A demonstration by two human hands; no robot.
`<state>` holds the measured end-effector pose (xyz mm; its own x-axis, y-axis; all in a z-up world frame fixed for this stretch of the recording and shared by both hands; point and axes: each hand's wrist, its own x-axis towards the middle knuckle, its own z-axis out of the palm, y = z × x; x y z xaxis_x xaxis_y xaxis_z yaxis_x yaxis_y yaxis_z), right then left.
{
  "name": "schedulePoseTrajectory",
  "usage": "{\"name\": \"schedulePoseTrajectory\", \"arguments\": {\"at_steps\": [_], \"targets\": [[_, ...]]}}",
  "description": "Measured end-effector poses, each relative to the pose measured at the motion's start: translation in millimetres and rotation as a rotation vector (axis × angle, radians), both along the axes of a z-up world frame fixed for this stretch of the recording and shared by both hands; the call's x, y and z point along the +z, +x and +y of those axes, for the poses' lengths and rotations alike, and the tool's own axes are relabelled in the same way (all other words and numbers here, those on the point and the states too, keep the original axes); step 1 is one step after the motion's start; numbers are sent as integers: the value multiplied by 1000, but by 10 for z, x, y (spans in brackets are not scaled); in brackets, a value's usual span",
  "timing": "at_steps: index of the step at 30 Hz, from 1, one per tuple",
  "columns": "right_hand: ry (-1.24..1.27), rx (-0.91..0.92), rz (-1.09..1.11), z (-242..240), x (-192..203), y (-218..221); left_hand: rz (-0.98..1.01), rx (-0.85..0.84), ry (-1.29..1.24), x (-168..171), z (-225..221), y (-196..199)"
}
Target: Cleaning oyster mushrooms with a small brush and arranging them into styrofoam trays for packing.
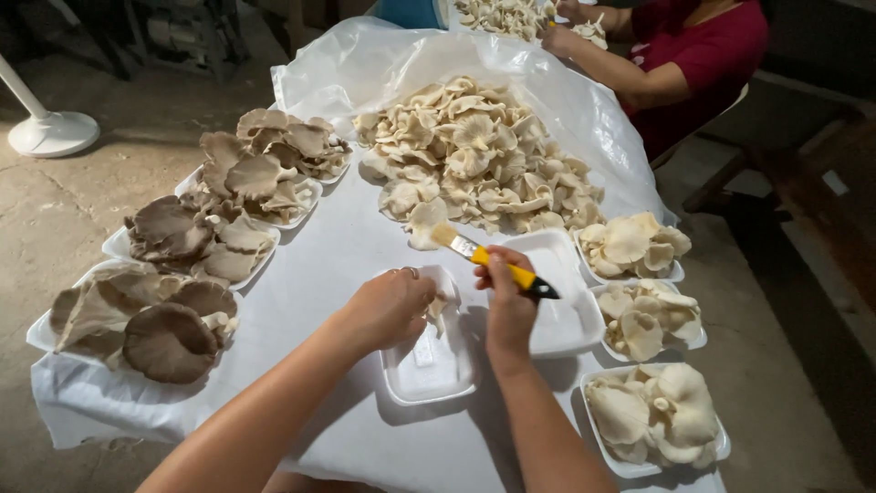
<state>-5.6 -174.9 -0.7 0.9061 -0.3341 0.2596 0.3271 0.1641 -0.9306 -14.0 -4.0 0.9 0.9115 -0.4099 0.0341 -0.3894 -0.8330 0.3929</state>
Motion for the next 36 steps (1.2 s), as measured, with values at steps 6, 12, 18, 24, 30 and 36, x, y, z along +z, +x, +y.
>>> {"name": "schedulePoseTrajectory", "arguments": {"at_steps": [6, 12, 18, 24, 30, 36], "targets": [[-140, 82, 27, 35, -181, 65, -70, -12, 60, -128, -48, -2], [-57, -72, -25, -178, -102, 193, 119, 115, -377, 106, -50, -49], [-66, -95, -81, -230, -42, 183, 181, 221, -409, -2, -11, -18], [-221, -2, -126, -204, -405, 294, -152, 172, -57, -12, -46, 123], [-325, 11, -87, 2, -315, 107, -360, 244, -122, 437, -65, 1056], [-382, 75, -200, 94, -357, 109, -301, -43, -41, -186, -983, 2359]]}}
